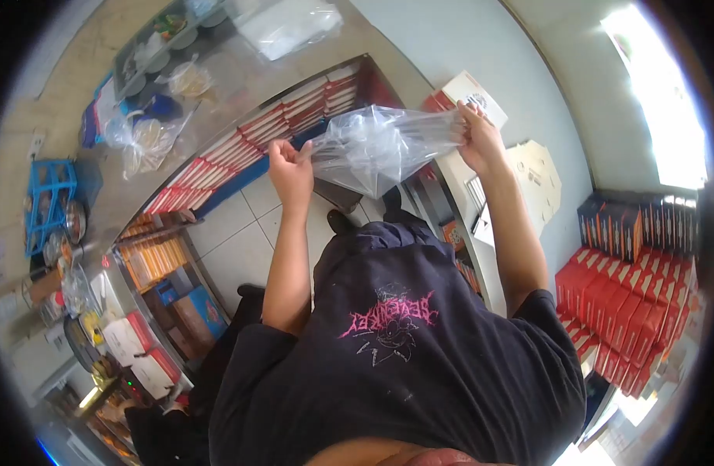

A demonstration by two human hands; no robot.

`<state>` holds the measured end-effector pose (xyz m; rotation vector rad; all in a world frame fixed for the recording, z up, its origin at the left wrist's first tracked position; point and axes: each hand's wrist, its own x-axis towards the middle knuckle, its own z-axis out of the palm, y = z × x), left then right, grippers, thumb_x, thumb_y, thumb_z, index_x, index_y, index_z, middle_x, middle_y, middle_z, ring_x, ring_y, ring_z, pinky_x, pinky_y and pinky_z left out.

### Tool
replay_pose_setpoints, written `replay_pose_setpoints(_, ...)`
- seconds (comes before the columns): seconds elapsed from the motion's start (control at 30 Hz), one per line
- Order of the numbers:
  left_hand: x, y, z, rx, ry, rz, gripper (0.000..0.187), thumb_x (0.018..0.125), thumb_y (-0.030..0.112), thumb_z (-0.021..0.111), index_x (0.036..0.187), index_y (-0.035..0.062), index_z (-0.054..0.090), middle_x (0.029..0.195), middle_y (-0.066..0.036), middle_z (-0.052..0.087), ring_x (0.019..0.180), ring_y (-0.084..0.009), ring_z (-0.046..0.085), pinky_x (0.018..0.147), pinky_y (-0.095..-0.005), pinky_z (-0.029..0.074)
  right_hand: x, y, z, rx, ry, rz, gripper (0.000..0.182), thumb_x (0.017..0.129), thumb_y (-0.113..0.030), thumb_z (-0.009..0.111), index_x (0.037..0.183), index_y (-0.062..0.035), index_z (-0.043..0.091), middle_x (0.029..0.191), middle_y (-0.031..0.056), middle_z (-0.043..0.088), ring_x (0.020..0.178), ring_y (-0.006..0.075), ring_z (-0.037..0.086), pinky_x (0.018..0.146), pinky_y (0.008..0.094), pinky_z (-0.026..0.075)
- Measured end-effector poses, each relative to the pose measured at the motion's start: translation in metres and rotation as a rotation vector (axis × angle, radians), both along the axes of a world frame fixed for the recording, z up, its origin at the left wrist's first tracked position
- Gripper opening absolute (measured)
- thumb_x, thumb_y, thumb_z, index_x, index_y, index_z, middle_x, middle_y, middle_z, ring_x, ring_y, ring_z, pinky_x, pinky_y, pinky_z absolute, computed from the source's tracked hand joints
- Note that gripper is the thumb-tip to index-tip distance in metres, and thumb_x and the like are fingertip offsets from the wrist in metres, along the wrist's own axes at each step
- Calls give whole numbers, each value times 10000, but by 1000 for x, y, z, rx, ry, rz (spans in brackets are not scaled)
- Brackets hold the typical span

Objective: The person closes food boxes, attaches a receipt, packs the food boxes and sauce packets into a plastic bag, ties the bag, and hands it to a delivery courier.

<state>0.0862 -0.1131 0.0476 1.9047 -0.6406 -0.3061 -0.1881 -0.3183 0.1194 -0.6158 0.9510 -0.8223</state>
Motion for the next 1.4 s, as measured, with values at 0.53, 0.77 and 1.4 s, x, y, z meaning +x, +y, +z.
replay_pose_setpoints(0.53,53,-2,46,-274,582,-94,123,1032,134,645,1060,22,686,813,-39,687,731,-154,695,674,-295,569,81,-34,-22,-1544,1666,1045,353,824,-10,696,1167,-44,625,955,223,702,986,329,727,813,475,582)
replay_pose_setpoints(0.77,23,93,73,266,-680,-303,163,987,100,567,1091,10,653,912,-191,669,926,-275,670,784,-455,537,116,14,41,-1810,937,297,336,942,-164,624,1258,-51,603,1107,182,661,1091,345,666,940,463,521)
replay_pose_setpoints(1.4,-116,-327,-29,575,659,-874,971,905,662,693,1629,121,338,1527,-153,527,1197,-234,610,798,-290,539,-168,-90,-138,-744,1027,-12,1483,654,-301,1004,1644,-188,-94,1667,246,132,1515,352,302,1219,478,323)
